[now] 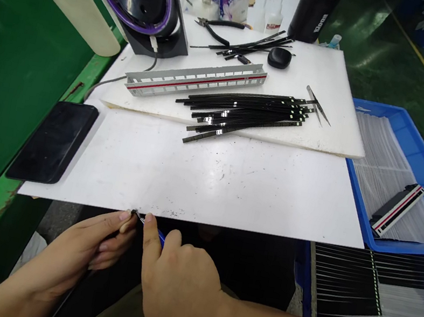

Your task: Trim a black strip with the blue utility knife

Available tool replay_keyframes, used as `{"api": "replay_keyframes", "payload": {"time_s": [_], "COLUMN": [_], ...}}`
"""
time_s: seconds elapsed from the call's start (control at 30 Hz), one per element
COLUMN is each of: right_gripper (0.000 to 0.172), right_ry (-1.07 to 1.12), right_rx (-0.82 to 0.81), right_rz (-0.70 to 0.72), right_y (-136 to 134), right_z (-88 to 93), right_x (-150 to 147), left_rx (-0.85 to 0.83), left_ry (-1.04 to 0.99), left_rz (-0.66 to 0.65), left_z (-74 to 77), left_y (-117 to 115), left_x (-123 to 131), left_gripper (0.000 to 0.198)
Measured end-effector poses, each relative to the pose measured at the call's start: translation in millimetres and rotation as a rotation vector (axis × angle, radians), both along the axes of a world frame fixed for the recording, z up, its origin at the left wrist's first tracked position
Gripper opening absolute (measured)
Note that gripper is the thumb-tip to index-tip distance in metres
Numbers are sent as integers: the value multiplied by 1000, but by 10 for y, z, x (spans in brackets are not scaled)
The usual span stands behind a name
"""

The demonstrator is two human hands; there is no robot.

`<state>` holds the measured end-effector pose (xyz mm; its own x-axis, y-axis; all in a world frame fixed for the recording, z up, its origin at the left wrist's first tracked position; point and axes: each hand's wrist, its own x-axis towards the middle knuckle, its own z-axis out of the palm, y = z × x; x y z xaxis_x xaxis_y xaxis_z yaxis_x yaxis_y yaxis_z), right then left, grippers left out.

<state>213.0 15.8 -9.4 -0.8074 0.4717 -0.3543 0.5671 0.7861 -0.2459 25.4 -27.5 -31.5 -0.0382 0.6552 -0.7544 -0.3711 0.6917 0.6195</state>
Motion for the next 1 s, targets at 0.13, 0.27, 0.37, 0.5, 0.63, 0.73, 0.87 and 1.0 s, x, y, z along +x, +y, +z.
{"api": "replay_keyframes", "payload": {"time_s": [0.13,0.27,0.37,0.5,0.63,0.73,0.87,1.0], "right_gripper": [86,87,87,87,87,87,87,86], "right_ry": [60,108,126,106,68,1,-72,-84], "right_rx": [-4,-70,-87,-101,-123,-149,-134,-71], "right_rz": [-37,-79,-84,-86,-75,-57,-22,20], "right_y": [1,6,-6,-9,20,48,45,-3], "right_z": [-28,-31,2,53,90,122,144,99], "right_x": [24,35,15,-18,-43,-66,-102,-107], "left_rx": [14,28,33,34,29,21,24,24], "left_ry": [-54,-14,0,-1,-3,-4,-12,-36], "left_rz": [48,82,95,105,114,129,144,148], "left_z": [-11,-15,-25,-43,-45,-43,-53,-59], "left_y": [-7,-18,-19,-28,-44,-48,-44,-43], "left_x": [25,92,120,117,117,132,147,125], "left_gripper": [48,50,50,48,49,49,48,47]}}
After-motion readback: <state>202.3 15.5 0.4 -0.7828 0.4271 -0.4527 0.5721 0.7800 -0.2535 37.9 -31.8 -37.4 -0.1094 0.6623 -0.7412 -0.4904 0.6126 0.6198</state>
